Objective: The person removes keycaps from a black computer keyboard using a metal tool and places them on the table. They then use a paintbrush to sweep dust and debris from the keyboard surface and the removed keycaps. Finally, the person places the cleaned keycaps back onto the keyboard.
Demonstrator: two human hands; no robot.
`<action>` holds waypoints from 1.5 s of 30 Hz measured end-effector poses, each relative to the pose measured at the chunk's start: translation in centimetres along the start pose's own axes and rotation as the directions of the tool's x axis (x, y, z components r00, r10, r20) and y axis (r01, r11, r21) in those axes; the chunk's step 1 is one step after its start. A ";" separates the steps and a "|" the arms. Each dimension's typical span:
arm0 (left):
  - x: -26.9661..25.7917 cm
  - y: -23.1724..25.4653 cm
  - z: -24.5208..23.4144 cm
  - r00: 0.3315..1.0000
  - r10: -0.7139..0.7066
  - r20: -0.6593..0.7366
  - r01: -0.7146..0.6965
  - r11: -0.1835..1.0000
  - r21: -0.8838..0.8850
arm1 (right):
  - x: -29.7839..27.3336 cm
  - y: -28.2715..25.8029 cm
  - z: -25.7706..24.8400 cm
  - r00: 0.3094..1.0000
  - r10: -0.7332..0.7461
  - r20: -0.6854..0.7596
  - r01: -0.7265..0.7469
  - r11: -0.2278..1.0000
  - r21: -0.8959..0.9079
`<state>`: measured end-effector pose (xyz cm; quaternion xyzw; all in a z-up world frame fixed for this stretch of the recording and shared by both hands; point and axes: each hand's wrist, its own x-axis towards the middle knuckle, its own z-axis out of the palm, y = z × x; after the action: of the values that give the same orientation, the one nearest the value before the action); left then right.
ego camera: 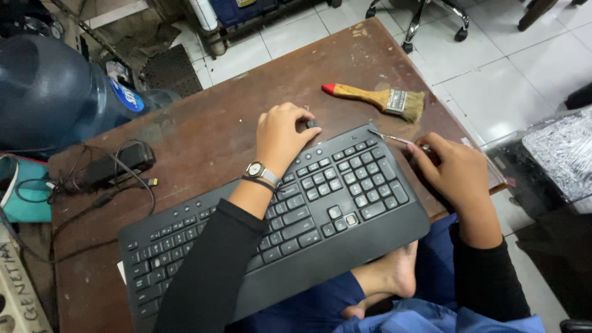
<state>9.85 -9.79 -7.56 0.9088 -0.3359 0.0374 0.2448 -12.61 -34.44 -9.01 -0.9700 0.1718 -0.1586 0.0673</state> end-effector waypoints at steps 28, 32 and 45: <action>-1.7 1.1 -2.0 0.990 0.045 -0.135 -0.065 0.987 -0.149 | -0.6 0.8 0.3 0.998 0.050 0.031 -0.049 0.998 -0.039; -3.7 4.0 -4.9 0.950 0.193 -0.245 -0.232 0.962 -0.140 | -1.5 1.2 -0.9 0.998 -0.055 -0.022 0.059 0.951 0.302; -11.6 6.0 -6.5 0.953 0.292 0.087 -0.258 0.926 -0.276 | -2.4 -3.4 -8.6 0.659 -0.748 -0.077 0.751 0.651 0.110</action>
<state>-2.26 -3.81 -2.06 0.8128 -0.4770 -0.0310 0.3329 -16.54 -31.09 -1.03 -0.9456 -0.2539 -0.1950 0.0575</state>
